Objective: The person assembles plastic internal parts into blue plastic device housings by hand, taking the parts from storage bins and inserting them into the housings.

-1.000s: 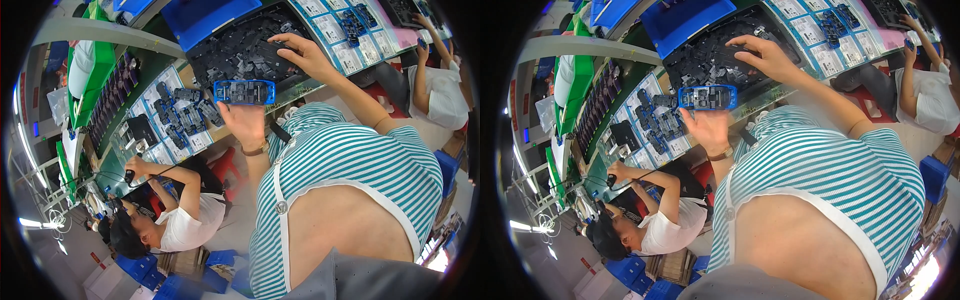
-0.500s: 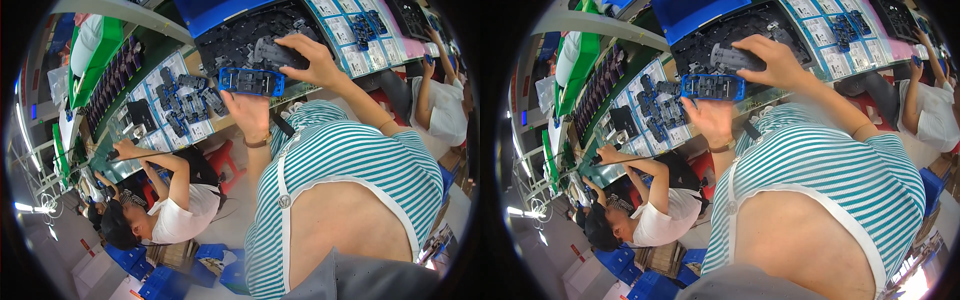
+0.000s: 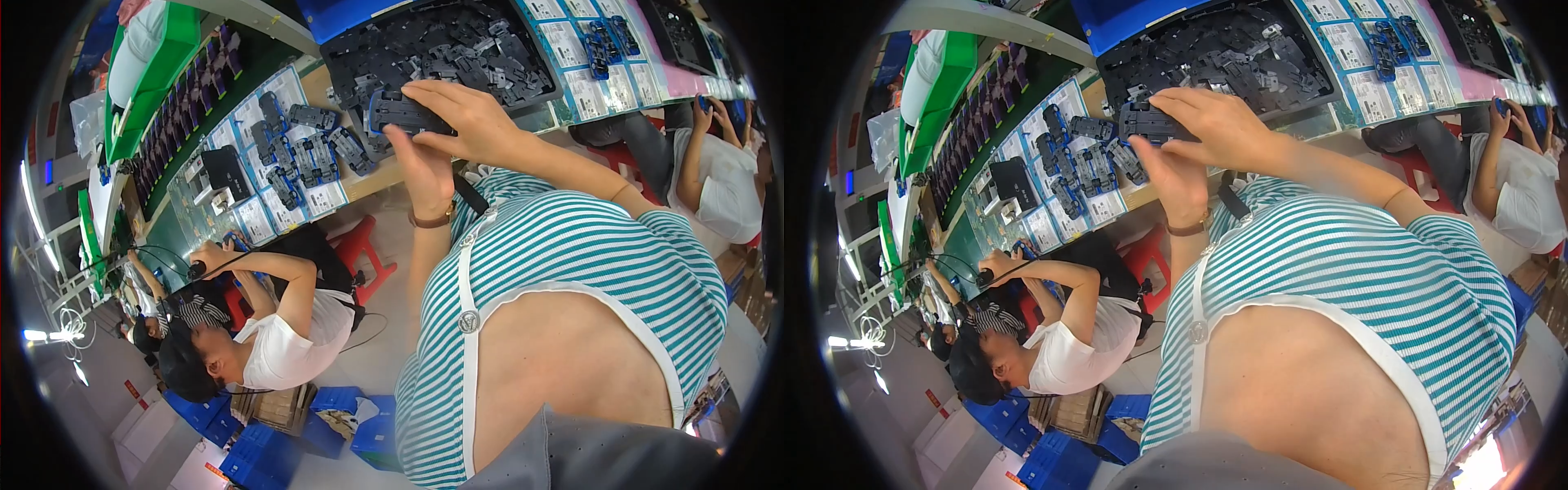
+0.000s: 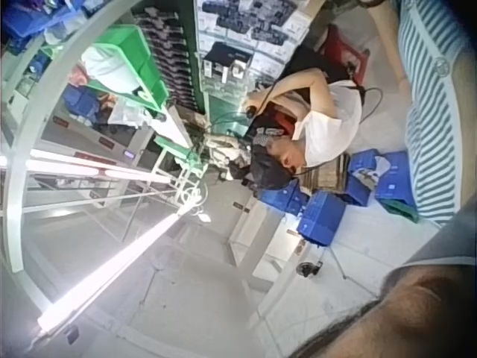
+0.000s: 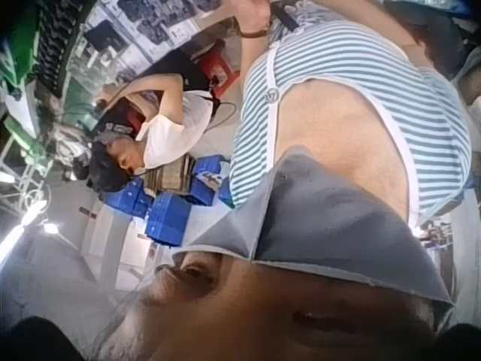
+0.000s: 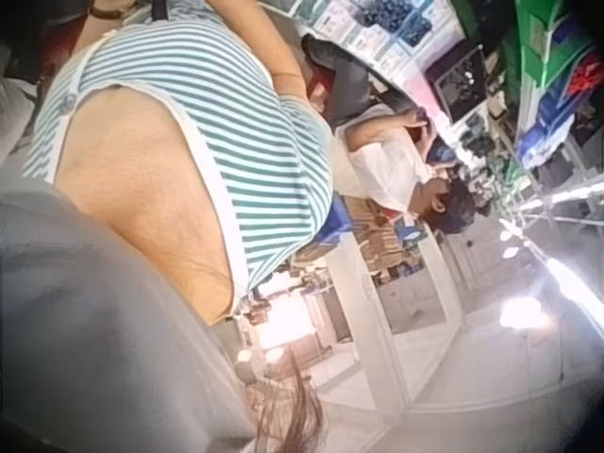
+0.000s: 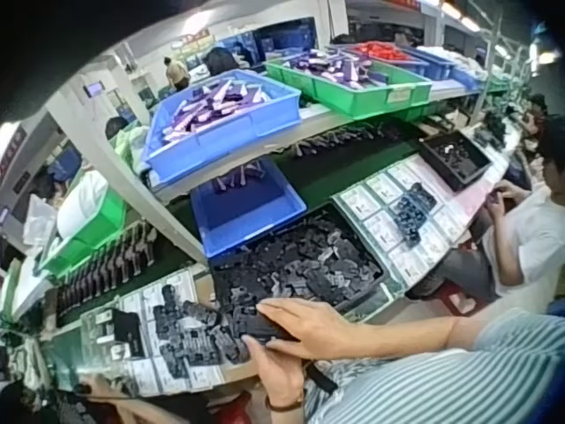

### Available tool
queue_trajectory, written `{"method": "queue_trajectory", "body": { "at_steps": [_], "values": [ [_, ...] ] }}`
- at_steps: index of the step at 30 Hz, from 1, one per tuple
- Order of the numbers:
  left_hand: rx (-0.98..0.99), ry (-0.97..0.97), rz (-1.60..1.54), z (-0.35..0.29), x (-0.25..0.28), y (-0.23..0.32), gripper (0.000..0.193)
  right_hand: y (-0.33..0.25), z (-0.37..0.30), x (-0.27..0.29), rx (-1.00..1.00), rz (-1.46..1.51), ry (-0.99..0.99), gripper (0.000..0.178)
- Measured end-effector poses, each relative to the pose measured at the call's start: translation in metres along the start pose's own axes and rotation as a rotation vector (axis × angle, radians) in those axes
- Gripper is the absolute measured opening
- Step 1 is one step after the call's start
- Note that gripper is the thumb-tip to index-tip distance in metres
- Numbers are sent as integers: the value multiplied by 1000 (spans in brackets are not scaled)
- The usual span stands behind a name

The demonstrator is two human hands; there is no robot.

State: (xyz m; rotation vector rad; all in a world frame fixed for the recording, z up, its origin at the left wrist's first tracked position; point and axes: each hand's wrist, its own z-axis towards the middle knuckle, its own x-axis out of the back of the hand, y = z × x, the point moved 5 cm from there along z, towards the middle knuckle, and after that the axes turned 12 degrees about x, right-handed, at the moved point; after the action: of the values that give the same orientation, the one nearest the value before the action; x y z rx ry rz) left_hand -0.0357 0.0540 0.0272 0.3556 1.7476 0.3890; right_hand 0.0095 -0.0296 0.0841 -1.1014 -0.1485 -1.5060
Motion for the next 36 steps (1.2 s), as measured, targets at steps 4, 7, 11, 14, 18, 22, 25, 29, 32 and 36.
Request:
{"method": "queue_trajectory", "body": {
  "at_steps": [4, 7, 11, 14, 18, 22, 25, 29, 32, 36],
  "values": [
    [-96, 134, 235, 3, 9, 6, 39, -4, -1, -10, -11, -6, -9, 62],
    [-159, 217, 279, 4, 17, 13, 38, 0, 0, -10, 25, 150, -22, 61],
    [-180, 136, 128, 7, 17, 25, 44, 31, -23, -7, -338, 681, 216, 41],
    [-188, 160, 121, 3, 7, 31, 44, 37, -39, -20, -683, 1100, 70, 38],
    [-209, 134, 185, 4, 4, 27, 42, 30, -41, -26, -760, 1156, 104, 42],
    [-196, 151, 197, 0, 4, 26, 43, 29, -44, -28, -658, 1112, 217, 37],
    [-233, 171, 239, -5, 4, 25, 44, 25, -46, -31, -620, 1068, 254, 35],
    [-269, 192, 256, -7, 15, 28, 44, 24, -45, -38, -611, 1077, 211, 34],
    [-266, 158, 239, -9, 19, 33, 45, 23, -45, -40, -706, 1125, 164, 32],
    [-320, 155, 268, -18, 13, 44, 49, 14, -34, -46, -626, 1040, 209, 30]
  ]
}}
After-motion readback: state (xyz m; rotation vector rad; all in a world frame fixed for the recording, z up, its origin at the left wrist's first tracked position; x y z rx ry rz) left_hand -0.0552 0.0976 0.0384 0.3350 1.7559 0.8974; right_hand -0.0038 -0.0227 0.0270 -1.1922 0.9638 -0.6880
